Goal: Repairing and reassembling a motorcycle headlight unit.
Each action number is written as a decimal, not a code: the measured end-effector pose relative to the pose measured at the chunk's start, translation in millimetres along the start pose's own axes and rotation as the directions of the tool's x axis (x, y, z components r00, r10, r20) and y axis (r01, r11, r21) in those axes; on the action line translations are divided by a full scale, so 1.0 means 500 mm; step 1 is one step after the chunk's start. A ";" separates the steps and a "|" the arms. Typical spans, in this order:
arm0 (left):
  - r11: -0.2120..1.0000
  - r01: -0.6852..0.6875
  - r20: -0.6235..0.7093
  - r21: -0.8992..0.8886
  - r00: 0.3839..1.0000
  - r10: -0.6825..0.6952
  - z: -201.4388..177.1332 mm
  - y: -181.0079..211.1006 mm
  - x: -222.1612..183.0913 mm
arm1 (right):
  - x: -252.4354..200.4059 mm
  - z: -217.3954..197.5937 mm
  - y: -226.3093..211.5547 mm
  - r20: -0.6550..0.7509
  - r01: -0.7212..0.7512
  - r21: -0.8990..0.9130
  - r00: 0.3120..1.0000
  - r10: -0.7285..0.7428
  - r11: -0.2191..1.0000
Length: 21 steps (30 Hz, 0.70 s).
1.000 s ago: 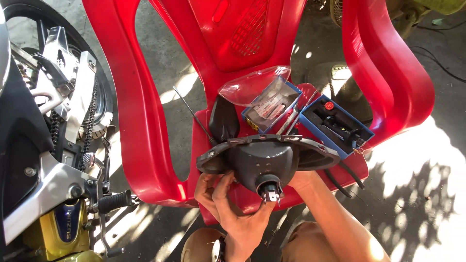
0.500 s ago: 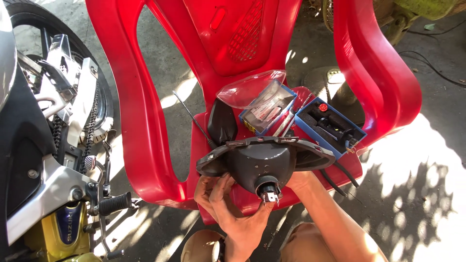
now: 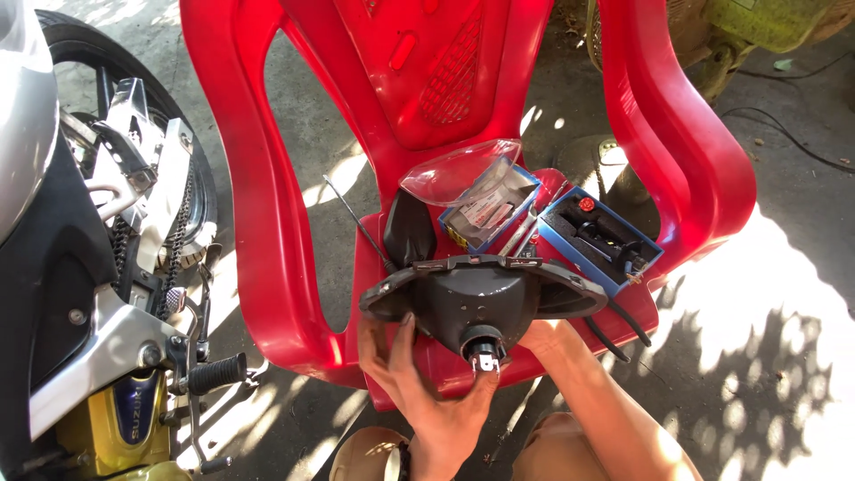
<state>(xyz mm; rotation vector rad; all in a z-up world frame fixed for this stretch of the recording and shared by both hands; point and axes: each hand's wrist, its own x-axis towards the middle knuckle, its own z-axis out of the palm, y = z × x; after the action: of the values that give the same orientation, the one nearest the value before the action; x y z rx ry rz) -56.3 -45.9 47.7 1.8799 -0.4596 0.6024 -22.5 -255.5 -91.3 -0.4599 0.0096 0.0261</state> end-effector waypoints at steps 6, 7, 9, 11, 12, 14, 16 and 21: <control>0.945 -0.267 -0.016 0.190 0.961 0.275 -0.006 0.002 -0.012 | 0.000 0.040 -0.007 -0.013 -0.004 -0.270 1.000 0.000 0.963; 0.947 -0.259 -0.017 0.191 0.963 0.267 -0.012 0.008 0.004 | -0.007 0.076 -0.014 -0.018 -0.011 -0.271 1.000 0.007 0.962; 0.978 -0.201 -0.006 0.055 0.980 0.201 -0.024 0.016 0.039 | -0.011 0.152 -0.031 0.019 0.035 -0.880 0.999 -0.038 0.474; 0.993 -0.101 -0.010 -0.056 0.995 0.101 -0.035 0.006 0.036 | -0.021 0.198 -0.033 0.045 0.057 -0.917 0.998 -0.041 0.394; 0.985 -0.009 0.008 -0.172 1.000 0.011 -0.042 -0.003 0.034 | -0.023 0.219 -0.029 0.069 0.084 -0.944 0.996 -0.057 0.320; 0.956 -0.021 0.034 -0.292 0.999 0.032 -0.046 -0.028 0.037 | -0.054 0.238 -0.007 0.085 0.123 -0.875 0.991 -0.101 0.469; 0.913 -0.029 0.058 -0.406 0.997 0.057 -0.054 -0.036 0.042 | -0.078 0.248 0.012 0.083 0.154 -0.779 0.986 -0.144 0.608; 0.416 0.350 0.359 -0.839 0.931 -0.061 -0.077 -0.068 0.038 | -0.102 0.276 0.049 0.276 0.275 -0.960 0.926 -0.256 -0.041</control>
<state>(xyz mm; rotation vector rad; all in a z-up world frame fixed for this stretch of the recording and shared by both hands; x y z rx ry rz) -29.1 1.5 46.4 0.9112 -0.5623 -0.1378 -73.8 -173.6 22.2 -2.0056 -0.1349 -0.4146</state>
